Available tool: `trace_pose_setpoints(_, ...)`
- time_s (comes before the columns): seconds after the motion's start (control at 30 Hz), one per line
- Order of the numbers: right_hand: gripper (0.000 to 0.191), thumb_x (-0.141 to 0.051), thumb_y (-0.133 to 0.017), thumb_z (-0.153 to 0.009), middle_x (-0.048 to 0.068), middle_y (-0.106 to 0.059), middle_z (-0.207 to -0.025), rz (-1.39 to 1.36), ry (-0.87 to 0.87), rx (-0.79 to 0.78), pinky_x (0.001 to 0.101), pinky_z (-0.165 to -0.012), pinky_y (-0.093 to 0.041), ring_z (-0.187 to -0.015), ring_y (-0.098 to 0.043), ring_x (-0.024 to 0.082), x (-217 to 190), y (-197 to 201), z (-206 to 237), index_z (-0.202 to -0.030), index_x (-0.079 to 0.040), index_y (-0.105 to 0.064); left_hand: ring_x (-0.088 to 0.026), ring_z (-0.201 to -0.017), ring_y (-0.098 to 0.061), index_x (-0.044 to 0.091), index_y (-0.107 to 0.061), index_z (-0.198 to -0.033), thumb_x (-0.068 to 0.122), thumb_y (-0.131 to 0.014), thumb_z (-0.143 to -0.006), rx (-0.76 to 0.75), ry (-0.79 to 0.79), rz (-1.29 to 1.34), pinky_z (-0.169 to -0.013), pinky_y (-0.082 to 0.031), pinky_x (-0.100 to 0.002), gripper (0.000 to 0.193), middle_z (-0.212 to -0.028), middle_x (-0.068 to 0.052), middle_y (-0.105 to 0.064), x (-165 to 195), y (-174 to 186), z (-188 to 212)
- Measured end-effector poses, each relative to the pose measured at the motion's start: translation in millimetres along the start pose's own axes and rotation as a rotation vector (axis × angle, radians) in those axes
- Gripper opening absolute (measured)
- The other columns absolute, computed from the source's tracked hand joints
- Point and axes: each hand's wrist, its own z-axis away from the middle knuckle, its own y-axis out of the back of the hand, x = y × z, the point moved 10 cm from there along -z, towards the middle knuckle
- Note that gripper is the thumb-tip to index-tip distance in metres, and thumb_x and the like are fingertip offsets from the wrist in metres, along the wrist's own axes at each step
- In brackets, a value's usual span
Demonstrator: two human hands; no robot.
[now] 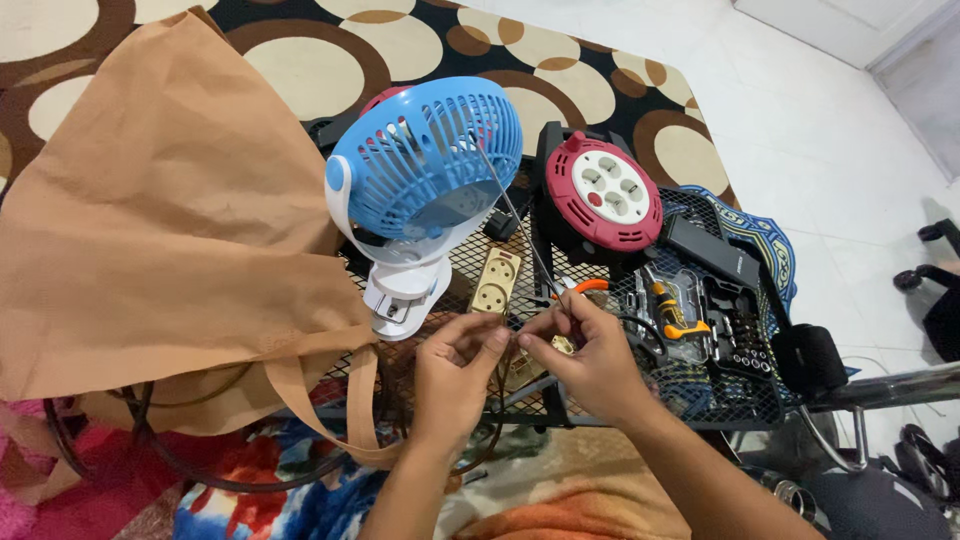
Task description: The person disassembles a beige power strip on a table, using a screwdriver to unscrew and pry open its casing and pliers to handle internal components, working on the outlet housing throughout the clip.
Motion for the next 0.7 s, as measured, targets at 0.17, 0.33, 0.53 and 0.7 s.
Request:
trace_pose_setpoints(0.17, 0.039, 0.001, -0.076, -0.087, 0.009, -0.072, -0.090, -0.078, -0.030, 0.006, 0.0231, -0.075, -0.052, -0.085, -0.059, 0.006, 12, -1, 3, -0.082, -0.008, -0.038, -0.010, -0.088, -0.069, 0.000, -0.067, -0.111, 0.005, -0.071, -0.092, 0.002, 0.022, 0.043, -0.081, -0.054, -0.025, 0.021, -0.094, -0.008, -0.076, 1, 4, -1)
trace_pose_setpoints(0.33, 0.040, 0.001, -0.076, -0.087, 0.010, -0.071, -0.090, -0.195, -0.057, 0.007, 0.0232, -0.073, -0.052, -0.085, -0.061, 0.006, 22, -7, 2, -0.082, -0.009, -0.038, -0.012, -0.089, -0.069, -0.002, -0.065, -0.103, 0.001, -0.072, -0.092, -0.014, -0.020, 0.086, -0.082, -0.055, -0.027, 0.013, -0.094, -0.006, -0.074, 2, 11, 3)
trace_pose_setpoints(0.53, 0.038, -0.001, -0.074, -0.088, 0.009, -0.073, -0.092, -0.242, -0.125, -0.019, 0.0235, -0.069, -0.049, -0.083, -0.059, 0.006, 26, -14, 5, -0.083, -0.009, -0.037, -0.012, -0.088, -0.069, -0.004, -0.072, -0.101, -0.001, -0.072, -0.091, 0.039, 0.019, -0.038, -0.080, -0.055, -0.026, 0.011, -0.095, -0.007, -0.075, -1, 22, 5)
trace_pose_setpoints(0.7, 0.038, -0.002, -0.074, -0.089, 0.009, -0.072, -0.094, -0.274, -0.087, -0.048, 0.0249, -0.077, -0.053, -0.087, -0.060, 0.006, 24, -18, 2, -0.084, -0.009, -0.037, -0.014, -0.089, -0.071, -0.006, -0.074, -0.110, 0.001, -0.070, -0.092, 0.084, 0.069, -0.110, -0.081, -0.057, -0.027, 0.019, -0.099, -0.010, -0.078, 0, 25, 8)
